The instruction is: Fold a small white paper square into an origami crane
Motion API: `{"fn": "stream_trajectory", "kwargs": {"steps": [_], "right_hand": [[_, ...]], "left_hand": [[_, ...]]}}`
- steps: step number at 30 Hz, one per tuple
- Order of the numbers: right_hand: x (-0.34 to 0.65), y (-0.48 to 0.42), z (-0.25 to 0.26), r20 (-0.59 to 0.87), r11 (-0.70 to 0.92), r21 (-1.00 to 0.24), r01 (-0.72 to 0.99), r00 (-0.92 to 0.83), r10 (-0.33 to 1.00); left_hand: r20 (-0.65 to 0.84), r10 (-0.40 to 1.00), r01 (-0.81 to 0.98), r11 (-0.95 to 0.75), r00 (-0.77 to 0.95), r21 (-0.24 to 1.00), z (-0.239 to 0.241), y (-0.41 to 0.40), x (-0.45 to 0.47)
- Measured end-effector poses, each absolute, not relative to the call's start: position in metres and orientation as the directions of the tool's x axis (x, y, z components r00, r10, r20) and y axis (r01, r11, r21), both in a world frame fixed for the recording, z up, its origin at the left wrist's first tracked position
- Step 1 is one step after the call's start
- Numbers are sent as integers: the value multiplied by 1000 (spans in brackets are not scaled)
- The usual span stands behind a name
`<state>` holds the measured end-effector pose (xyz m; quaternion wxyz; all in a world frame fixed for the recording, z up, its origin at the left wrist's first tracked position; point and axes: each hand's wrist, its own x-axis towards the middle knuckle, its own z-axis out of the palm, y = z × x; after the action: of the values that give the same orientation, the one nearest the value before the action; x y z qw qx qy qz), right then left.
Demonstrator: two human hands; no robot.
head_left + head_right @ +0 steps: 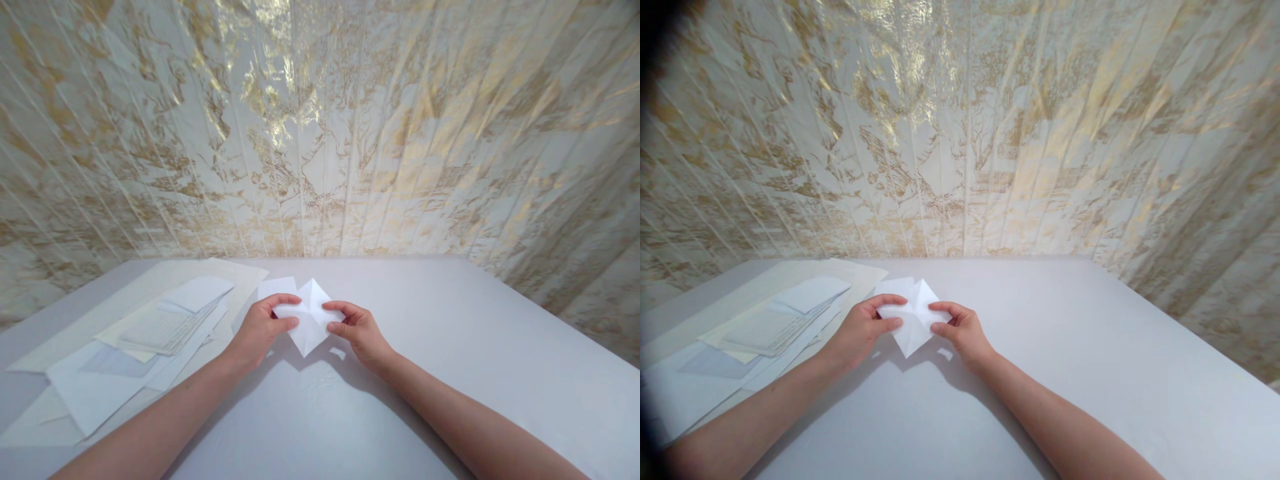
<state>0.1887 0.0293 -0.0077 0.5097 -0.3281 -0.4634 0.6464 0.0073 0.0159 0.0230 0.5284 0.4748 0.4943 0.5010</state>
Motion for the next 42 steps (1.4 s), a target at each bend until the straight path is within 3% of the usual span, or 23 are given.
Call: {"fn": "stream_trajectory", "kwargs": {"steps": [4, 10, 16, 20, 27, 36, 42], "right_hand": [[188, 29, -11, 76, 33, -979, -200, -212, 974], [189, 27, -9, 307, 312, -945, 101, -63, 950], [188, 27, -10, 253, 258, -956, 140, -56, 966], [187, 24, -6, 338, 345, -923, 168, -70, 939], [187, 20, -5, 384, 399, -889, 226, -110, 917], [189, 18, -4, 561, 587, -694, 416, -199, 804], [190, 22, -5, 557, 563, -738, 371, -135, 819]], "left_hand": [[-12, 999, 146, 19, -49, 989, 23, 14, 9], [89, 991, 382, -44, -100, 923, 30, 8, 11], [120, 988, 414, -71, -93, 907, 25, 8, 13], [175, 979, 458, -111, -101, 882, 22, 9, 13], [109, 991, 362, -73, -80, 929, 29, 5, 18], [70, 996, 311, -52, -47, 949, 19, 6, 17], [-6, 998, 123, 13, -56, 992, 16, 8, 17]]}}
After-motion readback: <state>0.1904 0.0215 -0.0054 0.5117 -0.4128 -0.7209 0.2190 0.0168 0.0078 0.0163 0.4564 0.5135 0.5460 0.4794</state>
